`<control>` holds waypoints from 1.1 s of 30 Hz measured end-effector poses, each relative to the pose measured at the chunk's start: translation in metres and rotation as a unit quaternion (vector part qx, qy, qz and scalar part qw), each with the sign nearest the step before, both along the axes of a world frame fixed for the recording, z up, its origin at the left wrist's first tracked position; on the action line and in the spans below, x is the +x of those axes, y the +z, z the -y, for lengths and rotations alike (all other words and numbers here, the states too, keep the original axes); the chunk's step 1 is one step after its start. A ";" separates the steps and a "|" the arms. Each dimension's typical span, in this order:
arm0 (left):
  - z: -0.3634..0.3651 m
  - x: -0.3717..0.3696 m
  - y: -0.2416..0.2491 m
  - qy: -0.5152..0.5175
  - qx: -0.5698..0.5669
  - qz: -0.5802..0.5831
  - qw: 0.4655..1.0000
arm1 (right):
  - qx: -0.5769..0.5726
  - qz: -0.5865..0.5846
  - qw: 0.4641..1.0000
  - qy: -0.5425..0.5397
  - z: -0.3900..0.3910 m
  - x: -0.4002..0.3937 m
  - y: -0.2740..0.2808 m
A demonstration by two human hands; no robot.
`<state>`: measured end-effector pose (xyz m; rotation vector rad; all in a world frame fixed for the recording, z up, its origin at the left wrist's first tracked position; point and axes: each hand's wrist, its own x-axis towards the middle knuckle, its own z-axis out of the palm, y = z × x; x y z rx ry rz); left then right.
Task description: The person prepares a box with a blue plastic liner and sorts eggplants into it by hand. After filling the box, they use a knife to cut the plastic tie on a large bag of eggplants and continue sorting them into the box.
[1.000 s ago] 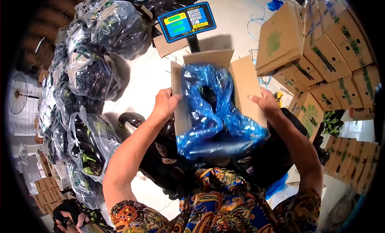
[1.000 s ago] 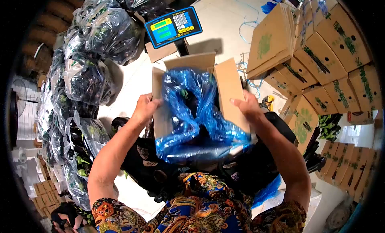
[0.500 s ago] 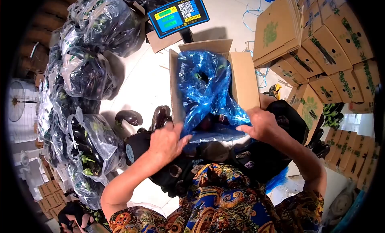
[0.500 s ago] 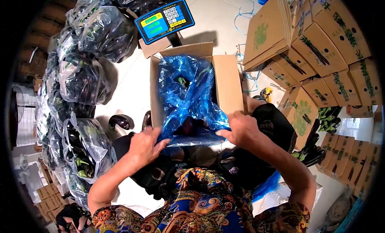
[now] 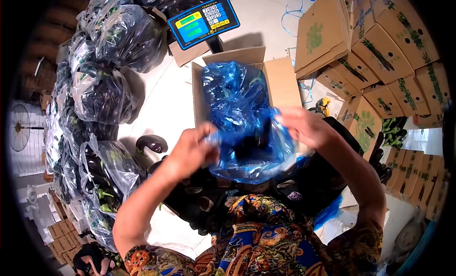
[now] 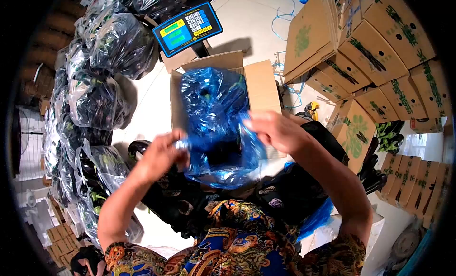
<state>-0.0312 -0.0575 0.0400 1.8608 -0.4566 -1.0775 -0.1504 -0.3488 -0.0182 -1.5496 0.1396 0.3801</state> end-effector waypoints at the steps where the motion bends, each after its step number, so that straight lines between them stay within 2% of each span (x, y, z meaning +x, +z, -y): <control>1: 0.017 0.017 -0.002 0.045 -0.034 -0.065 0.996 | 0.094 -0.052 0.994 -0.035 -0.006 0.021 -0.002; 3: 0.044 0.045 -0.017 0.123 -0.070 -0.085 0.986 | 0.205 0.009 0.973 -0.104 -0.022 0.053 0.000; 4: 0.049 0.052 -0.034 0.155 -0.099 -0.084 0.979 | 0.092 0.026 0.992 -0.077 -0.018 0.053 0.003; 5: 0.048 0.057 -0.048 0.123 -0.095 -0.038 0.987 | -0.023 0.040 0.998 -0.047 -0.012 0.050 0.005; 6: 0.043 0.060 -0.058 0.093 -0.090 0.007 0.992 | -0.148 0.087 0.985 0.026 0.000 0.043 0.007; 7: 0.036 0.062 -0.067 0.064 -0.084 0.052 0.993 | -0.283 0.118 0.952 -0.009 -0.001 0.023 0.008; 8: 0.033 0.057 -0.060 0.010 0.012 0.150 0.989 | -0.379 0.136 0.915 0.018 0.005 0.009 -0.006; 9: 0.029 0.047 -0.060 -0.026 -0.021 0.391 0.920 | -0.470 0.151 0.868 0.041 0.004 0.003 -0.010; 11: 0.028 0.030 -0.044 -0.038 -0.010 0.359 0.932 | -0.446 -0.026 0.884 0.140 -0.001 -0.010 0.006; 12: 0.028 0.027 -0.042 -0.081 0.011 0.374 0.924 | -0.293 -0.054 0.945 0.137 0.001 -0.015 0.007; 13: 0.030 0.022 -0.037 -0.101 0.050 0.327 0.938 | -0.193 -0.045 0.973 0.115 -0.005 -0.020 0.004; 15: 0.031 0.019 -0.055 -0.116 0.045 0.334 0.934 | -0.238 -0.118 0.952 0.151 -0.024 -0.005 0.031; 16: 0.034 0.018 -0.064 -0.148 0.065 0.360 0.919 | -0.171 -0.104 0.967 0.160 -0.028 -0.004 0.005; 17: 0.035 0.016 -0.079 -0.165 0.056 0.386 0.906 | -0.262 0.040 0.949 0.173 -0.032 -0.005 -0.032; 19: 0.050 0.009 -0.059 -0.177 0.011 0.316 0.932 | -0.139 0.045 0.982 0.121 -0.034 0.015 -0.011; 20: 0.054 0.011 -0.062 -0.178 -0.076 0.372 0.908 | -0.053 0.022 0.998 0.018 -0.031 0.028 -0.018; 21: 0.056 0.015 -0.058 -0.163 -0.073 0.373 0.910 | 0.034 -0.002 0.996 -0.086 -0.025 0.044 -0.032; 22: 0.060 0.021 -0.050 -0.150 -0.074 0.377 0.911 | -0.064 0.044 0.992 -0.097 -0.004 0.061 -0.048; 23: 0.064 0.027 -0.045 -0.138 -0.077 0.383 0.910 | -0.024 0.156 0.966 -0.207 -0.003 0.051 -0.055; 24: 0.063 0.032 -0.045 -0.110 -0.059 0.403 0.907 | -0.042 0.104 0.983 -0.142 0.002 0.043 -0.030; 25: 0.062 0.034 -0.035 -0.128 0.025 0.445 0.886 | -0.060 0.049 0.994 -0.073 0.005 0.037 0.000; 27: 0.061 0.031 -0.007 -0.164 0.123 0.459 0.865 | -0.250 -0.035 0.967 0.016 0.005 0.034 0.016; 28: 0.062 0.035 -0.006 -0.166 0.095 0.521 0.832 | -0.174 -0.021 0.984 0.027 0.008 0.024 -0.009; 29: 0.066 0.040 -0.005 -0.170 0.066 0.581 0.793 | -0.101 0.020 0.995 0.021 -0.001 0.017 -0.010; 30: 0.071 0.044 -0.006 -0.202 0.089 0.582 0.783 | -0.023 0.056 0.998 0.021 -0.011 0.010 -0.010; 31: 0.079 0.050 -0.009 -0.236 0.095 0.590 0.766 | -0.178 0.060 0.982 0.031 -0.021 0.010 -0.025; 32: 0.087 0.056 -0.023 -0.253 0.114 0.607 0.744 | -0.326 0.052 0.943 0.047 -0.031 0.010 -0.039; 33: 0.094 0.064 -0.041 -0.269 0.134 0.624 0.722 | -0.334 0.017 0.942 0.035 -0.041 0.022 -0.043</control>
